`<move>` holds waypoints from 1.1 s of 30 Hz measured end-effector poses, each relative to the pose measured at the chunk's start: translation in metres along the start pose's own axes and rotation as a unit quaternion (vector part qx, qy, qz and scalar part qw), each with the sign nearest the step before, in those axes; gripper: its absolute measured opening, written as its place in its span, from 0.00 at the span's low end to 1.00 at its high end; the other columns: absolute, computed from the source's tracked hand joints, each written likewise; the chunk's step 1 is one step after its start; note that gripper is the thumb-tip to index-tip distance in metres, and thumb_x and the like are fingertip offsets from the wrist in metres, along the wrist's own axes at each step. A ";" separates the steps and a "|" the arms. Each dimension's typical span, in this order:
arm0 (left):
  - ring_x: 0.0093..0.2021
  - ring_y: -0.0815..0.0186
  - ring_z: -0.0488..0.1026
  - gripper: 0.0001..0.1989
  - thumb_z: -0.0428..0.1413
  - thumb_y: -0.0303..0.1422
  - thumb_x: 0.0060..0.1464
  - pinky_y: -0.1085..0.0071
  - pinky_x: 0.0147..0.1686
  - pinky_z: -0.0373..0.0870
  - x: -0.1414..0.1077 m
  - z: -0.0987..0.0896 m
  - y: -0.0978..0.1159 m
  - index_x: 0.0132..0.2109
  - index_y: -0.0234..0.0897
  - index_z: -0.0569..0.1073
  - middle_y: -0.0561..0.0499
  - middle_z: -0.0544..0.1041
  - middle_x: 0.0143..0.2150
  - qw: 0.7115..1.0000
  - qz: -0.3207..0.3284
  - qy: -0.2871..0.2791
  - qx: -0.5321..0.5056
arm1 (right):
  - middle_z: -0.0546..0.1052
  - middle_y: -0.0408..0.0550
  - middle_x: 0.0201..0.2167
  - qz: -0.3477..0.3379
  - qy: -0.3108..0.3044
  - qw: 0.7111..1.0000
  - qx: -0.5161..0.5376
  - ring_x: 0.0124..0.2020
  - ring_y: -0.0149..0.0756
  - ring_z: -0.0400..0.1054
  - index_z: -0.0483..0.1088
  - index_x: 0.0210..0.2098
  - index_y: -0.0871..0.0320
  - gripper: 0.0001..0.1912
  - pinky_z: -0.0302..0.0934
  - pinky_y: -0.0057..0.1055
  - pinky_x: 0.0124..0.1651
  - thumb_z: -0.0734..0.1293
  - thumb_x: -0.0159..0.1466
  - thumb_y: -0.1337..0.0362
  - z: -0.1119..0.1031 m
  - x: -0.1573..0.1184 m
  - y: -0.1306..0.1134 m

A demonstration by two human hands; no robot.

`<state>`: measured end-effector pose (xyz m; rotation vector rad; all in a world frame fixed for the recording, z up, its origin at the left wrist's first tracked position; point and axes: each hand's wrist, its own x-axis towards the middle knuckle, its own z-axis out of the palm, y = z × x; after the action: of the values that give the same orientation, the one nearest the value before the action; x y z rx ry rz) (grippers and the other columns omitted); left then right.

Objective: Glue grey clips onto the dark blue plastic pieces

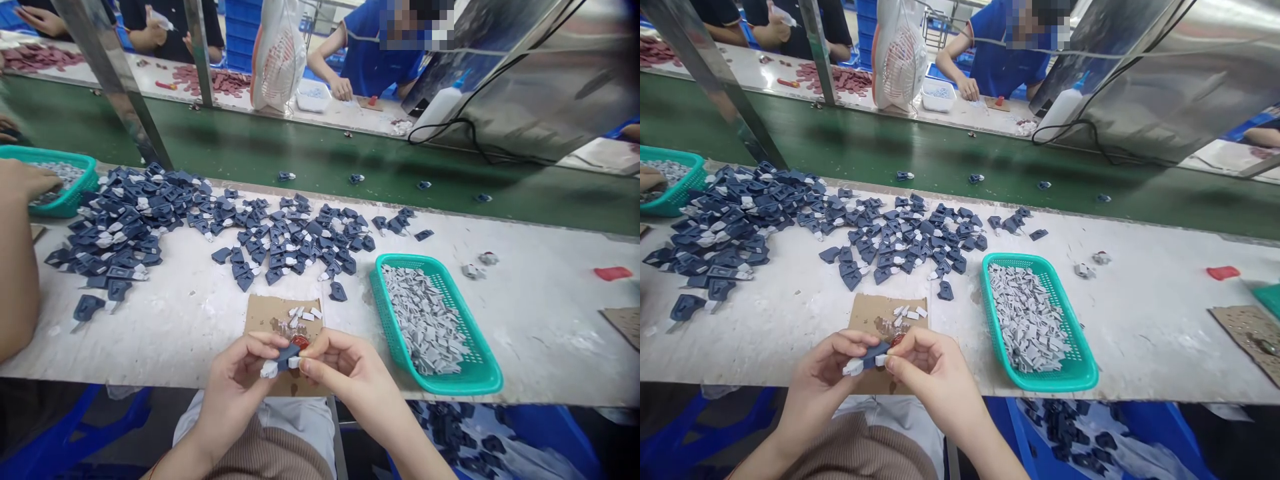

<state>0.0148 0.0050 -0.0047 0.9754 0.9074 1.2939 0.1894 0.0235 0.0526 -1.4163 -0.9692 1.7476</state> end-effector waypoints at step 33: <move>0.49 0.62 0.81 0.09 0.64 0.27 0.56 0.74 0.45 0.80 0.004 0.014 0.005 0.42 0.46 0.82 0.51 0.85 0.45 0.996 0.046 0.067 -0.024 | 0.80 0.46 0.30 -0.171 0.123 0.976 0.061 0.30 0.36 0.75 0.84 0.30 0.48 0.07 0.74 0.31 0.36 0.80 0.51 0.63 0.026 0.001 0.017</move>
<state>0.0266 0.0077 0.0043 0.9099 0.9377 1.4662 0.1625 0.0124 0.0413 -1.2650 -0.8942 1.3230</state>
